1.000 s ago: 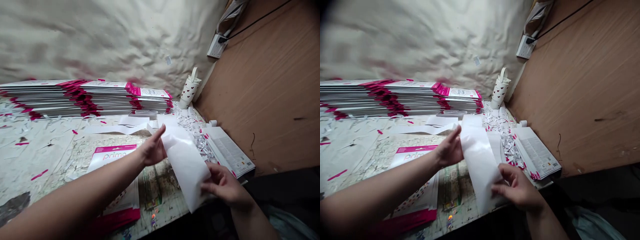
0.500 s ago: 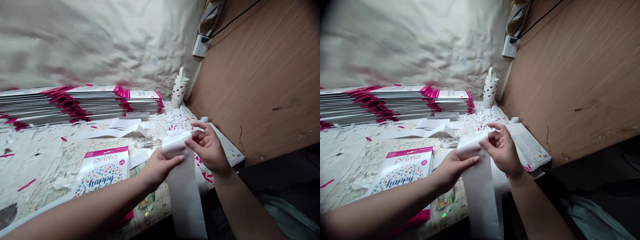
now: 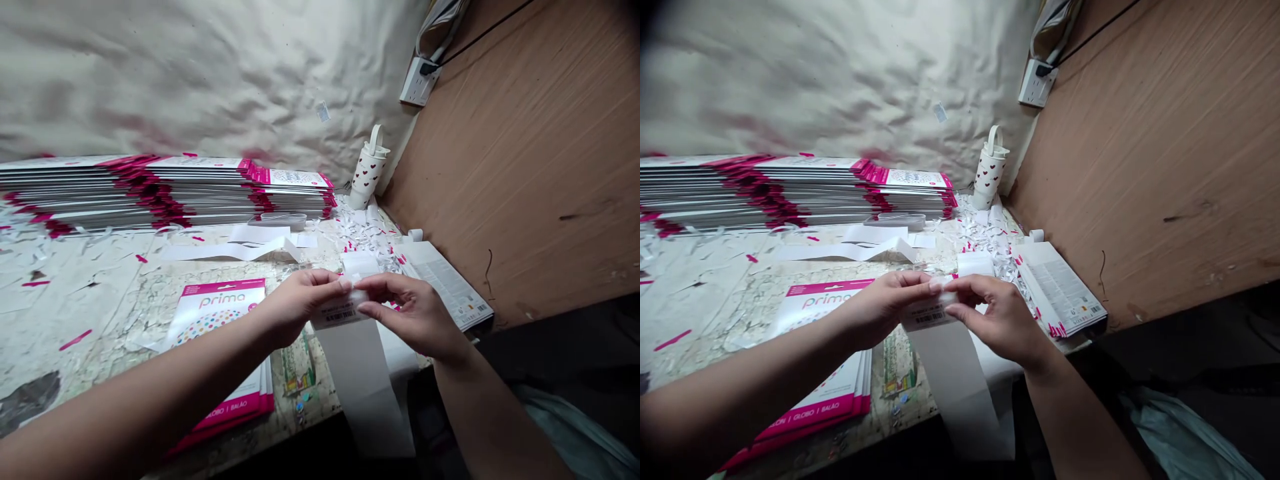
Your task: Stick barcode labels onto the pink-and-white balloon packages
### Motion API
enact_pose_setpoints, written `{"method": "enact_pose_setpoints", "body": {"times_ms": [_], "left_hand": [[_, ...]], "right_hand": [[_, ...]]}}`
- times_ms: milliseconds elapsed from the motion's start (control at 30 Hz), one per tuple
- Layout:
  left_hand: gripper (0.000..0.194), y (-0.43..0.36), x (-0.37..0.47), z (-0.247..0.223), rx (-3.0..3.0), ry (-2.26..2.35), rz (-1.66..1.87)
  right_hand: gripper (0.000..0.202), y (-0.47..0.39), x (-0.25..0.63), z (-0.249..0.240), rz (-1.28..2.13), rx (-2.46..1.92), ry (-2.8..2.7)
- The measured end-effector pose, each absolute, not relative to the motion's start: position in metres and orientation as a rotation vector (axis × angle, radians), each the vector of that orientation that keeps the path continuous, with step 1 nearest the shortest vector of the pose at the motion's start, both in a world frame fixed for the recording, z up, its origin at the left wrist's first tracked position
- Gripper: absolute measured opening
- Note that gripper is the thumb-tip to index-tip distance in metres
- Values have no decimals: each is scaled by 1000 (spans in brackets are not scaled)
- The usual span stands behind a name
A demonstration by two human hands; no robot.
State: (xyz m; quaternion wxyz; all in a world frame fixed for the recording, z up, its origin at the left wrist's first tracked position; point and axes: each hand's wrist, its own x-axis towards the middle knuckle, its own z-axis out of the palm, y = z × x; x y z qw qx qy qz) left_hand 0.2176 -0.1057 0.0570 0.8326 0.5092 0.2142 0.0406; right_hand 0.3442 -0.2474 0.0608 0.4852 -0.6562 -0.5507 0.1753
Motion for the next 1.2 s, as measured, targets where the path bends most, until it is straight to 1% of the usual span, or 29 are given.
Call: {"method": "enact_pose_setpoints", "body": {"times_ms": [67,133,233,300,400,433,500,533,567,667,700,767,800,833,933,967,1000,1033,1067,1100,1133,1167,1200], "left_hand": [[23,-106,217,57,1040,456,104],[23,-107,217,58,1029,447,136],[26,-107,216,56,1082,439,158],[27,-107,216,54,1097,457,175],[30,-104,218,51,1078,500,199],[31,-103,218,50,1078,507,201],[31,-102,219,50,1091,495,206],[31,-102,220,50,1097,486,208],[30,-102,221,50,1101,479,210],[29,-97,225,51,1100,502,240],[28,-94,227,52,1097,522,258],[26,-87,231,54,1089,571,301],[25,-84,233,55,1084,589,320],[24,-80,234,57,1080,599,339],[22,-67,235,65,1072,583,377],[22,-62,233,68,1073,567,396],[22,-56,231,71,1086,554,434],[22,-49,227,74,1114,541,490],[23,-41,222,76,1156,536,566],[24,-32,214,79,1210,538,657],[27,-23,203,81,1273,548,743],[31,-15,190,82,1343,563,814],[34,-6,174,84,1423,591,875]], "right_hand": [[22,-249,340,62,245,-1672,-1416],[16,-250,336,63,97,-1706,-1484],[9,-251,333,65,22,-1707,-1564],[8,-253,330,65,-53,-1706,-1608],[9,-254,326,63,-265,-1683,-1668],[15,-255,325,62,-322,-1676,-1670],[39,-254,324,59,-382,-1686,-1645],[47,-254,324,58,-396,-1695,-1629],[48,-253,325,57,-412,-1690,-1620],[28,-254,327,57,-427,-1591,-1650],[24,-255,328,58,-368,-1534,-1665],[18,-258,331,58,-139,-1403,-1595],[19,-260,332,56,-9,-1340,-1502],[31,-261,332,54,108,-1301,-1389],[101,-263,328,41,441,-1438,-1112],[113,-261,326,36,607,-1523,-1079],[116,-259,327,33,781,-1583,-1058],[112,-254,332,31,923,-1607,-1041],[107,-248,342,31,1001,-1609,-1030],[103,-241,358,34,992,-1614,-1021],[106,-233,380,39,884,-1643,-998],[108,-225,409,46,680,-1714,-957],[108,-217,440,54,405,-1816,-881]]}}
